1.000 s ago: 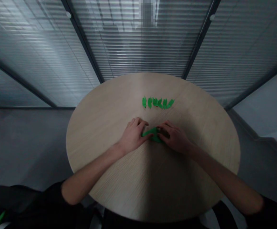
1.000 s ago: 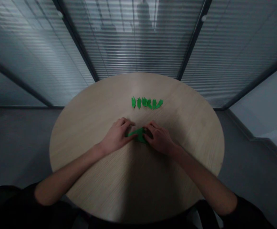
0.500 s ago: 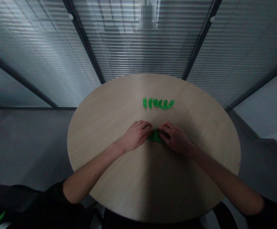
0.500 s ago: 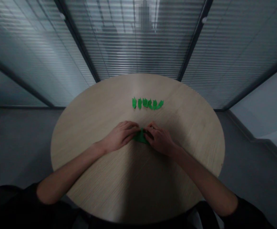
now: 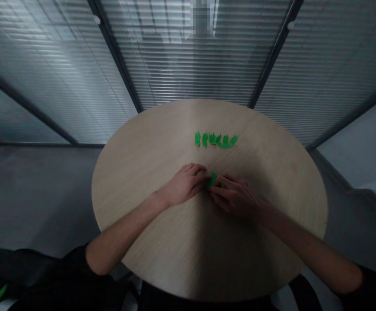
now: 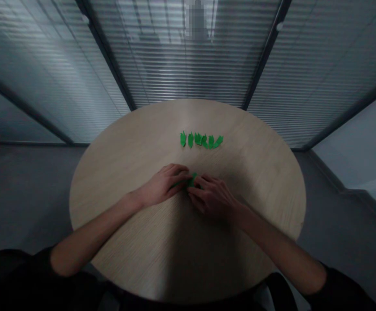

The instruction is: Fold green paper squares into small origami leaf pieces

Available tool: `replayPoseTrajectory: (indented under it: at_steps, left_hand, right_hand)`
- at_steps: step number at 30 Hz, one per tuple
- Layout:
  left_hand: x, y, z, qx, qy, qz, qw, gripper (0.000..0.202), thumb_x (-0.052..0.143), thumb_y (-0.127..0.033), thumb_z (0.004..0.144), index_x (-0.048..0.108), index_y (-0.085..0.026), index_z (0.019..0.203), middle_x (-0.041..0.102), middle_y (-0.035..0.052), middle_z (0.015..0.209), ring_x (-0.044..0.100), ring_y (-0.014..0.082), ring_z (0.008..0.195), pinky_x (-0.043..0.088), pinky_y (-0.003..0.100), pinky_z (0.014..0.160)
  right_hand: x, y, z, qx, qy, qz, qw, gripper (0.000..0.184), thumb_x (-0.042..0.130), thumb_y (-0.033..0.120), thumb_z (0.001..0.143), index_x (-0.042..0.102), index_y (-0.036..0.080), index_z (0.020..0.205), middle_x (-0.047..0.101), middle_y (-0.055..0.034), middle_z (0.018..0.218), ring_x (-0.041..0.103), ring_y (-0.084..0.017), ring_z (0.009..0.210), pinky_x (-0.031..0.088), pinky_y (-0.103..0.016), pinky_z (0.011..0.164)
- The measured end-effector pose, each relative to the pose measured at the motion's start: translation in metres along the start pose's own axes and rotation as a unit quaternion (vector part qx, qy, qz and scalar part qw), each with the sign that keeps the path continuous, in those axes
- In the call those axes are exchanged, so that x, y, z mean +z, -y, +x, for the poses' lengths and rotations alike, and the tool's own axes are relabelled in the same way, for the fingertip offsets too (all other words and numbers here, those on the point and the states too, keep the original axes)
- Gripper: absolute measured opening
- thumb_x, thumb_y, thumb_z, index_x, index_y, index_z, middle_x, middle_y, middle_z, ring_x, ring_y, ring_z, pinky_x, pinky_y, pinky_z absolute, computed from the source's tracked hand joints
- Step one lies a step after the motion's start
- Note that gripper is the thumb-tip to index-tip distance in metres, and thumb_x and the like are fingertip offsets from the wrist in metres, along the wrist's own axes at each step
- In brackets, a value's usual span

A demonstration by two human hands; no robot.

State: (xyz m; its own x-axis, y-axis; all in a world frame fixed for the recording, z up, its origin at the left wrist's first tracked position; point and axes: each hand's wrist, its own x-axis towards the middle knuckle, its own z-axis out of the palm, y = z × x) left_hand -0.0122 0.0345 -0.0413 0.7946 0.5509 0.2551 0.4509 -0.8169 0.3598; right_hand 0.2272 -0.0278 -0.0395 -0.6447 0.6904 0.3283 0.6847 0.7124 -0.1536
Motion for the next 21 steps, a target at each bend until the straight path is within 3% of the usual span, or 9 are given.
replayPoseTrajectory:
  at_steps: [6, 12, 21]
  left_hand:
    - [0.0, 0.001, -0.001, 0.006, 0.0, 0.003, 1.0, 0.037, 0.048, -0.034, 0.107, 0.068, -0.018, 0.135, 0.062, 0.0175, 0.137, 0.058, 0.0325, 0.126, 0.049, 0.051, 0.108]
    - [0.0, 0.001, -0.001, 0.006, 0.002, -0.005, 1.0, 0.036, 0.048, -0.033, 0.107, 0.068, -0.02, 0.134, 0.062, 0.0172, 0.137, 0.059, 0.0324, 0.126, 0.05, 0.052, 0.106]
    - [-0.002, 0.002, -0.002, 0.007, 0.012, -0.006, 1.0, 0.036, 0.048, -0.033, 0.108, 0.066, -0.021, 0.137, 0.061, 0.0165, 0.139, 0.058, 0.0316, 0.129, 0.049, 0.052, 0.11]
  right_hand:
    - [-0.002, 0.0, 0.0, -0.043, 0.012, -0.025, 0.999, 0.026, 0.053, 0.027, 0.105, 0.077, 0.024, 0.113, 0.072, -0.0095, 0.103, 0.061, -0.026, 0.097, 0.045, -0.043, 0.09]
    - [-0.006, -0.003, -0.011, -0.053, 0.017, -0.024, 0.998, 0.026, 0.055, 0.025, 0.103, 0.077, 0.023, 0.117, 0.073, -0.0092, 0.101, 0.06, -0.025, 0.092, 0.045, -0.042, 0.087]
    - [-0.006, -0.013, -0.043, -0.022, -0.034, 0.0, 0.999, 0.024, 0.058, 0.02, 0.099, 0.079, 0.025, 0.109, 0.069, -0.0051, 0.084, 0.057, -0.023, 0.082, 0.046, -0.04, 0.08]
